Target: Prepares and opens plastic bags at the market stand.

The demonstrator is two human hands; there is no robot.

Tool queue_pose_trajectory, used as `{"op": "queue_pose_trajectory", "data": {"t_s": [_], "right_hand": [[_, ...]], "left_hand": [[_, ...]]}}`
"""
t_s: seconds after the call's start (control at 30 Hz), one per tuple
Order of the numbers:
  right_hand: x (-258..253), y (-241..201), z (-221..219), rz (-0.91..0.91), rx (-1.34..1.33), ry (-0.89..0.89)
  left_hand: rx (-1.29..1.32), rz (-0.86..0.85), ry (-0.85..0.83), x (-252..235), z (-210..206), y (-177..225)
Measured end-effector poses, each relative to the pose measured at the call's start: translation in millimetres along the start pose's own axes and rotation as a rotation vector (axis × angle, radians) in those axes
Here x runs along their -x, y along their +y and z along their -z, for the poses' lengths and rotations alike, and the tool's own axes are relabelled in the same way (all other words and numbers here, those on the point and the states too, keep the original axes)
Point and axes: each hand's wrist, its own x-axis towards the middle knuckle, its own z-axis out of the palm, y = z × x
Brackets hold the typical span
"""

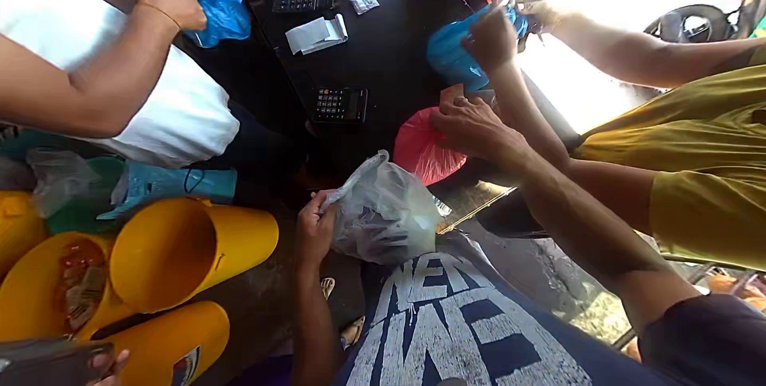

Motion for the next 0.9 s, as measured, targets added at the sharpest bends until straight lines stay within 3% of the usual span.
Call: {"op": "queue_pose_trajectory", "data": {"t_s": [0.17, 0.33, 0.43, 0.57, 0.7, 0.83, 0.9], "right_hand": [[-3.3, 3.5, 4.0, 0.098, -0.002, -0.078], [4.0, -32.2, 57.7, 0.047, -0.097, -0.224], [0.5, 15.7, 25.1, 0.305, -0.237, -0.008], [22.9, 12.3, 60.5, 0.379, -0.421, 0.267], [62.5, -22.7, 118.9, 0.407, -0.597, 0.502], [74.5, -64.8, 138.5, 0.452, -0.89, 0.772], [76.1, -86.4, 132.2, 0.44, -1.011, 0.837]], "left_hand": [[0.199, -0.005, -0.063, 19.9, -4.8, -0.7], [0.356, -0.07, -0.245, 25.3, 2.5, -4.0], [0.415, -0.087, -0.348, 24.2, 11.5, -3.6], [0.308, 0.006, -0.412, 10.1, 11.5, 11.9], [0.499, 0.201, -0.24, -21.2, -28.7, 32.2], [0.877, 0.149, -0.062, -59.1, -96.9, 38.0], [1.057, 0.414, -0.007, -64.0, -111.1, 66.9]]}}
